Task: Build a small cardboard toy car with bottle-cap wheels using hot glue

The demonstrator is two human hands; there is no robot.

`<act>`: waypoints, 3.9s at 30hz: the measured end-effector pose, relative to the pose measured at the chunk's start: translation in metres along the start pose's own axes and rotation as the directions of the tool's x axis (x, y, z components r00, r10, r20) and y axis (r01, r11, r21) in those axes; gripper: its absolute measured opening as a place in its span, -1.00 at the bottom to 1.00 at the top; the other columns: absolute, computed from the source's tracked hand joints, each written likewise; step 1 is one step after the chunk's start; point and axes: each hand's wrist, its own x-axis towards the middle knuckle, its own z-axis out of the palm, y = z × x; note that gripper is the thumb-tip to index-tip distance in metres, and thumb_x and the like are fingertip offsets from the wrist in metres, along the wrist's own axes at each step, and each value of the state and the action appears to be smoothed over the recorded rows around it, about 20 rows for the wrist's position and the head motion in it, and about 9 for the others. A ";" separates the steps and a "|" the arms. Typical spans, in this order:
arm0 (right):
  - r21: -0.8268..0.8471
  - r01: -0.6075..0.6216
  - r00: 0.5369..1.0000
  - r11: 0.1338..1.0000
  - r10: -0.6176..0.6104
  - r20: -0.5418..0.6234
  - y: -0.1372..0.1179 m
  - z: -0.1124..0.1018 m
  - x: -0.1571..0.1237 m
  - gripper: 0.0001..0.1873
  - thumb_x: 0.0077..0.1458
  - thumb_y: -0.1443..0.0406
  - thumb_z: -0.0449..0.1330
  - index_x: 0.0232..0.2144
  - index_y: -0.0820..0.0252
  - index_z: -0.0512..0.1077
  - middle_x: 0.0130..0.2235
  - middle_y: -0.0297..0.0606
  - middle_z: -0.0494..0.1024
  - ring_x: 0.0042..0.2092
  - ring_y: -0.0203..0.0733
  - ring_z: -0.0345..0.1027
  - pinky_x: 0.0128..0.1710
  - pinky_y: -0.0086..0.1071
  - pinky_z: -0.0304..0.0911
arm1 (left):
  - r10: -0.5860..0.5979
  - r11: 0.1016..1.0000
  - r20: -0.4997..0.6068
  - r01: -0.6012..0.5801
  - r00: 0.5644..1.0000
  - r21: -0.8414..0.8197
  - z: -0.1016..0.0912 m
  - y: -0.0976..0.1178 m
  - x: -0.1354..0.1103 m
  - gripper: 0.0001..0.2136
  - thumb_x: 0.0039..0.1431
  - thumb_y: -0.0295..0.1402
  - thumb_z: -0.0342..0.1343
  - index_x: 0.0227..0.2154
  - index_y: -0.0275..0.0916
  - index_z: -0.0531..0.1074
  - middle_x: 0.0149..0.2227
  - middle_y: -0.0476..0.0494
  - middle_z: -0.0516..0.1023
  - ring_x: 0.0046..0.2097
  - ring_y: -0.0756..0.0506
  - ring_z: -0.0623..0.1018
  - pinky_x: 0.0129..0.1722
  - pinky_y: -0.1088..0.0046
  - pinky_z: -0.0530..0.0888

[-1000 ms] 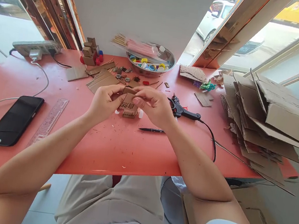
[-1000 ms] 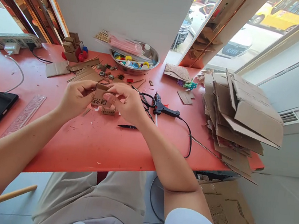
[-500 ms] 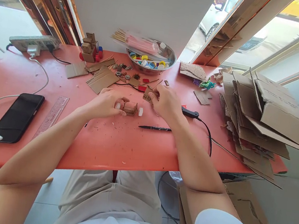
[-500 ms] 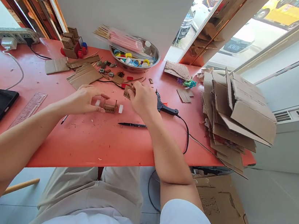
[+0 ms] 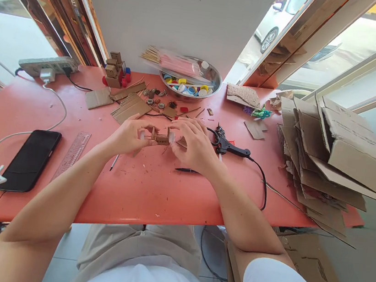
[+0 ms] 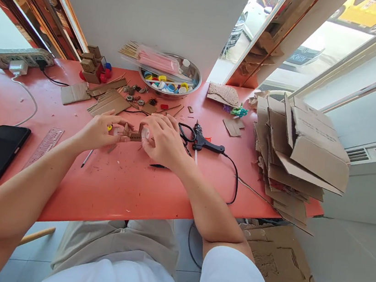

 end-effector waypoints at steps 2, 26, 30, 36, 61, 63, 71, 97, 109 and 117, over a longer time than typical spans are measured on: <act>0.033 -0.022 1.000 0.999 0.023 -0.006 -0.001 0.004 0.001 -0.61 0.26 0.23 0.20 0.12 0.08 0.48 0.16 -0.05 0.65 0.26 0.16 0.45 0.37 0.14 0.16 | 0.007 1.000 0.010 -0.008 1.000 0.006 -0.001 0.003 -0.002 -0.69 0.05 -0.13 0.26 -0.18 -0.15 0.65 -0.23 -0.07 0.76 -0.19 -0.17 0.70 0.48 -0.06 0.24; -0.121 -0.138 0.980 0.983 0.153 0.128 -0.009 0.022 -0.002 -0.66 0.31 0.22 0.28 0.08 0.22 0.56 0.05 0.05 0.72 0.16 0.19 0.51 0.35 0.14 0.15 | -0.064 0.994 0.108 0.054 0.992 0.096 0.002 -0.002 -0.006 -0.78 0.08 -0.25 0.22 -0.20 -0.11 0.56 -0.21 -0.07 0.73 -0.14 -0.21 0.68 0.50 -0.26 0.05; -0.115 -0.144 0.984 0.983 0.154 0.085 -0.009 0.028 -0.004 -0.76 0.34 0.22 0.26 0.01 0.12 0.58 -0.01 -0.03 0.74 0.12 0.18 0.53 0.34 0.19 0.15 | -0.059 0.996 0.111 0.050 0.992 0.077 0.003 -0.003 -0.005 -0.79 0.08 -0.23 0.22 -0.21 -0.12 0.56 -0.20 -0.07 0.73 -0.13 -0.21 0.68 0.50 -0.24 0.08; -0.127 -0.154 0.982 0.980 0.166 0.087 -0.008 0.030 -0.004 -0.84 0.34 0.21 0.26 -0.10 0.10 0.59 -0.03 -0.01 0.73 0.11 0.19 0.52 0.36 0.23 0.12 | -0.051 0.996 0.095 0.043 0.994 0.081 0.003 -0.006 -0.005 -0.80 0.08 -0.25 0.21 -0.20 -0.09 0.56 -0.24 -0.03 0.72 -0.18 -0.19 0.68 0.50 -0.27 0.05; -0.129 -0.225 0.973 0.966 0.214 -0.090 0.008 0.008 -0.001 -0.56 0.40 -0.07 0.15 0.04 0.02 0.60 0.02 -0.06 0.73 0.15 0.16 0.53 0.45 0.16 0.02 | -0.044 0.999 0.079 0.042 0.996 0.029 -0.004 -0.015 -0.004 -0.68 0.02 -0.11 0.35 -0.16 -0.05 0.63 -0.13 -0.12 0.79 -0.04 -0.29 0.71 0.44 -0.24 0.24; -0.118 -0.234 0.966 0.965 0.217 -0.141 0.012 0.005 -0.001 -0.59 0.42 -0.07 0.13 0.01 -0.01 0.60 -0.01 -0.09 0.74 0.14 0.15 0.54 0.45 0.17 0.02 | -0.057 0.998 0.031 0.058 0.998 -0.030 -0.009 -0.017 -0.003 -0.66 0.06 -0.06 0.29 -0.14 -0.07 0.64 -0.09 -0.16 0.79 -0.02 -0.29 0.71 0.36 -0.13 0.38; -0.082 -0.199 0.966 0.977 0.181 -0.186 0.017 -0.001 -0.004 -0.69 0.45 0.11 0.08 -0.04 0.01 0.59 -0.03 -0.11 0.74 0.12 0.12 0.55 0.45 0.20 0.01 | -0.130 0.988 -0.180 0.143 0.975 0.058 -0.026 -0.033 0.049 -0.72 0.17 -0.18 0.15 -0.18 -0.14 0.69 -0.13 -0.17 0.79 -0.08 -0.28 0.72 0.02 0.19 0.60; -0.129 -0.224 0.941 0.966 0.180 -0.286 0.022 -0.006 0.000 -0.79 0.41 0.23 0.13 -0.13 0.03 0.59 -0.13 -0.20 0.76 0.05 0.05 0.60 0.44 0.12 0.05 | -0.288 0.951 -0.243 0.307 0.926 0.043 -0.015 -0.019 0.119 -0.70 0.17 -0.48 0.15 -0.12 -0.21 0.73 0.00 -0.27 0.77 0.16 -0.33 0.66 0.27 0.08 0.46; 0.681 -0.051 0.966 0.731 0.209 -0.153 -0.007 -0.008 0.005 -0.59 0.25 -0.11 0.33 -0.14 0.06 0.56 -0.21 -0.24 0.74 -0.17 -0.15 0.64 -0.09 -0.27 0.53 | -0.207 0.541 0.020 0.131 0.978 -0.831 0.004 0.068 0.002 -0.60 -0.24 -0.09 0.59 -0.35 -0.22 0.72 -0.28 -0.18 0.76 -0.24 -0.16 0.70 -0.11 0.26 0.65; 0.717 -0.058 0.992 0.695 0.123 -0.040 -0.028 0.006 0.001 -0.69 0.23 0.04 0.39 -0.36 0.14 0.58 -0.34 -0.28 0.69 -0.35 -0.26 0.49 -0.32 -0.40 0.38 | -0.313 0.468 0.065 0.214 0.947 -0.857 0.006 0.058 -0.030 -0.50 -0.42 0.10 0.63 -0.58 -0.21 0.65 -0.47 -0.13 0.68 -0.43 -0.03 0.56 -0.36 0.44 0.56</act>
